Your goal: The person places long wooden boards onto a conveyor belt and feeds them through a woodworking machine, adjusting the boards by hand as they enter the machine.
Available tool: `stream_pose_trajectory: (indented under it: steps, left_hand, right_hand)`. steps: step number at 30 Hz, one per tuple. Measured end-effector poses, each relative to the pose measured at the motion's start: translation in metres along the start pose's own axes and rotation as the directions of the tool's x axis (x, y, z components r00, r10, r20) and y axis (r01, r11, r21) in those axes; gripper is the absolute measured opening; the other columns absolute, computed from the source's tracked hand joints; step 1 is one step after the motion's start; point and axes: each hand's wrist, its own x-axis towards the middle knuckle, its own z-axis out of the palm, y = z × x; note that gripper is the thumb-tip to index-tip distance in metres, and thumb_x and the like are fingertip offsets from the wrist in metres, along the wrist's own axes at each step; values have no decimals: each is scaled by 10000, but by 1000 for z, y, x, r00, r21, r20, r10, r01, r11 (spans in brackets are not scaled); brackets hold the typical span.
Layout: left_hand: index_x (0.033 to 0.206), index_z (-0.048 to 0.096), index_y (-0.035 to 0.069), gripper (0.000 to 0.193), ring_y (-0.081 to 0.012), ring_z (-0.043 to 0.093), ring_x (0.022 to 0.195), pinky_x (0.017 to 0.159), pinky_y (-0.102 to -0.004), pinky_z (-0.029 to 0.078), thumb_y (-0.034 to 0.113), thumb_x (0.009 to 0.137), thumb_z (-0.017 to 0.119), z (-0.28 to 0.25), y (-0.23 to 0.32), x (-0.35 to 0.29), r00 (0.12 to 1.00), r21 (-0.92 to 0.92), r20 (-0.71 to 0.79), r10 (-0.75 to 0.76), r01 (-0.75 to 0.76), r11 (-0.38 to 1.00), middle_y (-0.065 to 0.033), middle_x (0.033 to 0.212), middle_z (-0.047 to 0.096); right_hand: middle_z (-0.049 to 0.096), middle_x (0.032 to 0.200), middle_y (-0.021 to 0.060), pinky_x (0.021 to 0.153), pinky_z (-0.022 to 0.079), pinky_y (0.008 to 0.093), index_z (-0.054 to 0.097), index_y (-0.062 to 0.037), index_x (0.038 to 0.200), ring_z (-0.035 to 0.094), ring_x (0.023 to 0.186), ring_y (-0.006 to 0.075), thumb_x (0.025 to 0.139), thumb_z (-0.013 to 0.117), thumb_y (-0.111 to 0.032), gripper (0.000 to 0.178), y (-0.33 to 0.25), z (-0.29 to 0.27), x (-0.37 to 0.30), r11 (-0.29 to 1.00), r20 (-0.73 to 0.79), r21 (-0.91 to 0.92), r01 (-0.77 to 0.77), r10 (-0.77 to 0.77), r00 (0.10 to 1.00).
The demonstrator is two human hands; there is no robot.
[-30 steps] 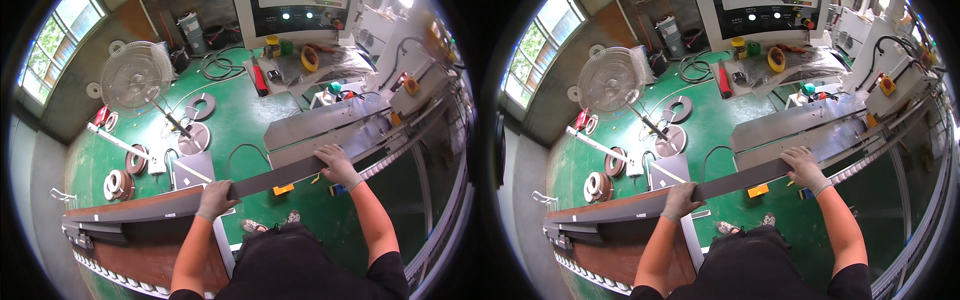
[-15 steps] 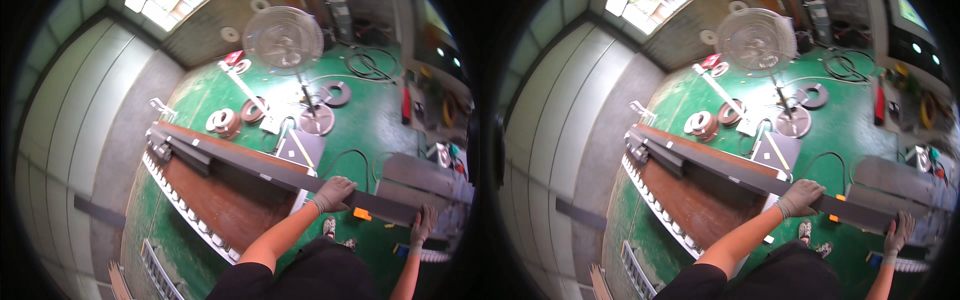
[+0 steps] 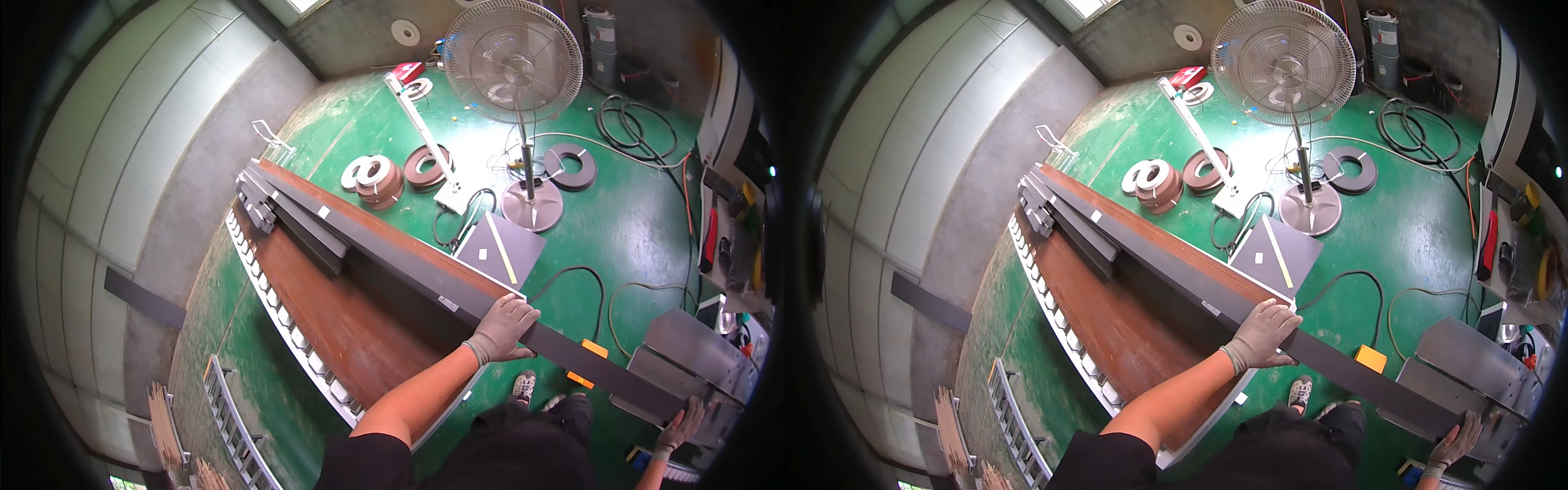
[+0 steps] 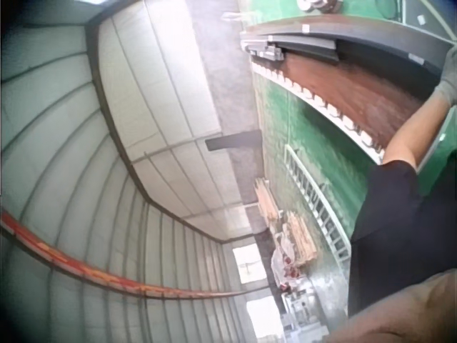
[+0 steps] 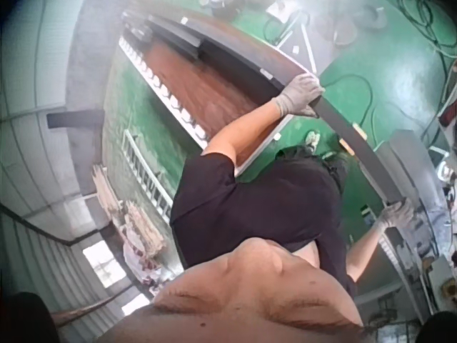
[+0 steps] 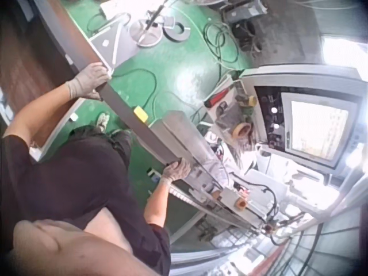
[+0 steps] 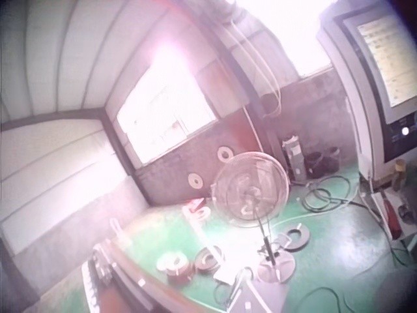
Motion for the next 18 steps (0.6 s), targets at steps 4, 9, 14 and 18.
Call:
stream_pose_trajectory:
  steps: [4,9,14,18]
  left_hand:
    - [1394,527,55,939,-293,496,1338,1210,-504,302,656,722,787,2,-2,-1,1000,-11,-5,-4,4,1000,-117,1334,572]
    - [1379,544,59,923,-298,503,1333,1211,-499,303,662,723,783,-2,-3,0,999,-14,-39,5,-5,1000,-114,1317,581]
    - [1375,550,66,921,-296,507,1329,1214,-487,300,671,720,781,1,-3,-1,1000,-5,-12,-7,7,1000,-108,1311,586]
    - [1384,546,69,926,-294,506,1331,1213,-489,302,676,724,778,0,-3,0,1000,-19,-1,-6,6,1000,-108,1316,586]
  right_hand:
    - [615,1391,205,1158,369,503,648,-12,1315,521,1357,407,1079,447,-395,493,-7,-6,3,999,-22,35,-4,5,1000]
    - [617,1390,201,1147,386,501,648,-16,1321,523,1361,405,1080,455,-374,473,-1,-4,0,1000,-46,-16,12,-12,999]
    - [618,1391,195,1155,382,498,646,-19,1333,521,1365,401,1080,460,-354,460,-1,-1,1,999,-48,-12,31,-31,998]
    - [618,1395,193,1161,376,499,645,-15,1337,518,1370,399,1081,459,-349,460,3,1,-1,1000,-69,-4,30,-30,997]
